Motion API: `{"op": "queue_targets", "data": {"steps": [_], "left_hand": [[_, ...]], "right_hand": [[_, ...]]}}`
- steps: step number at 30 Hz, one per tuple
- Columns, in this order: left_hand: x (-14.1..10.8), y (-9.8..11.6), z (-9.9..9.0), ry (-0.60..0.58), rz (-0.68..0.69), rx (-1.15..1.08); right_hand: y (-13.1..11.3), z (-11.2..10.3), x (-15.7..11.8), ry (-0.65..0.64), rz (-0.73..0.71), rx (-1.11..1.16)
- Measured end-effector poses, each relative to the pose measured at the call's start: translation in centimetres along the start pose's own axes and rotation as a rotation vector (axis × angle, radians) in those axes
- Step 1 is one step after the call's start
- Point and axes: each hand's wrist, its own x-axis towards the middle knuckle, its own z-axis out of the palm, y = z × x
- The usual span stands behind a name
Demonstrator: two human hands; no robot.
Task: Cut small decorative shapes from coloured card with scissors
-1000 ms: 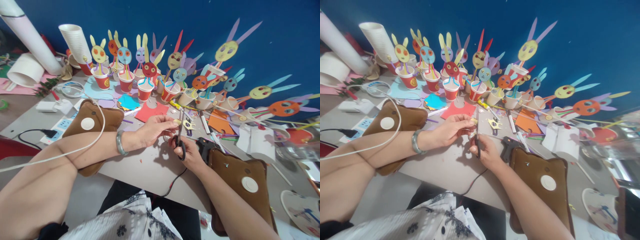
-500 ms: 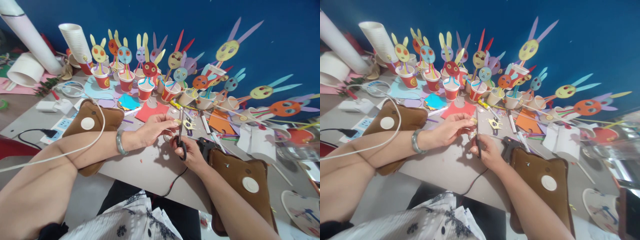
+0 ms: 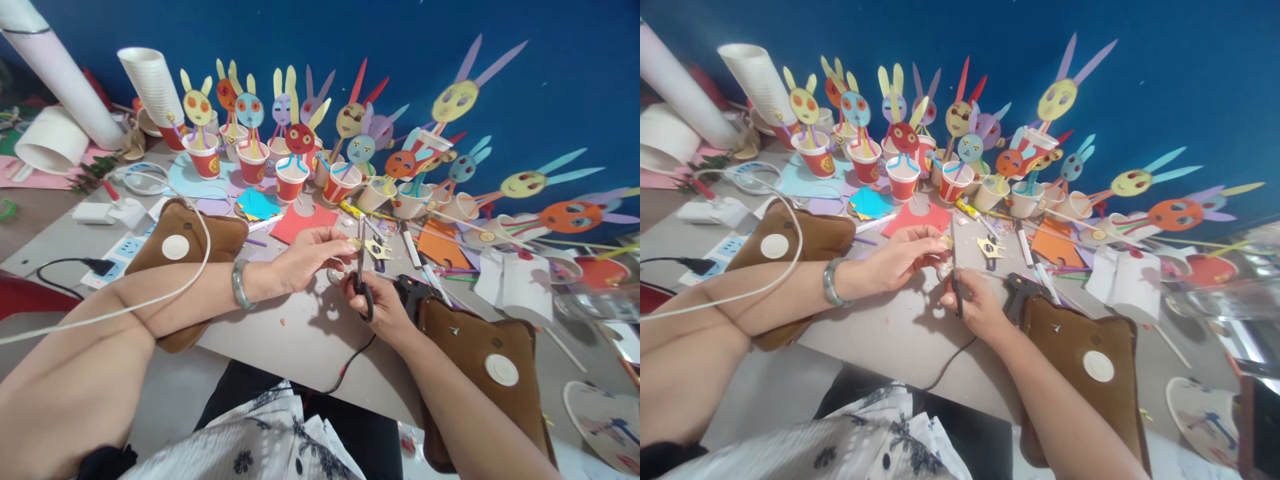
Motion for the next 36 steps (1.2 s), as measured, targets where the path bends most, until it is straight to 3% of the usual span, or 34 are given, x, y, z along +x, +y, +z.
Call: {"op": "queue_targets", "data": {"steps": [36], "left_hand": [[-0.25, 0.29, -0.05, -0.011, 0.063, 0.07]], "right_hand": [[0.11, -0.06, -0.08, -0.007, 0.078, 0.001]]}}
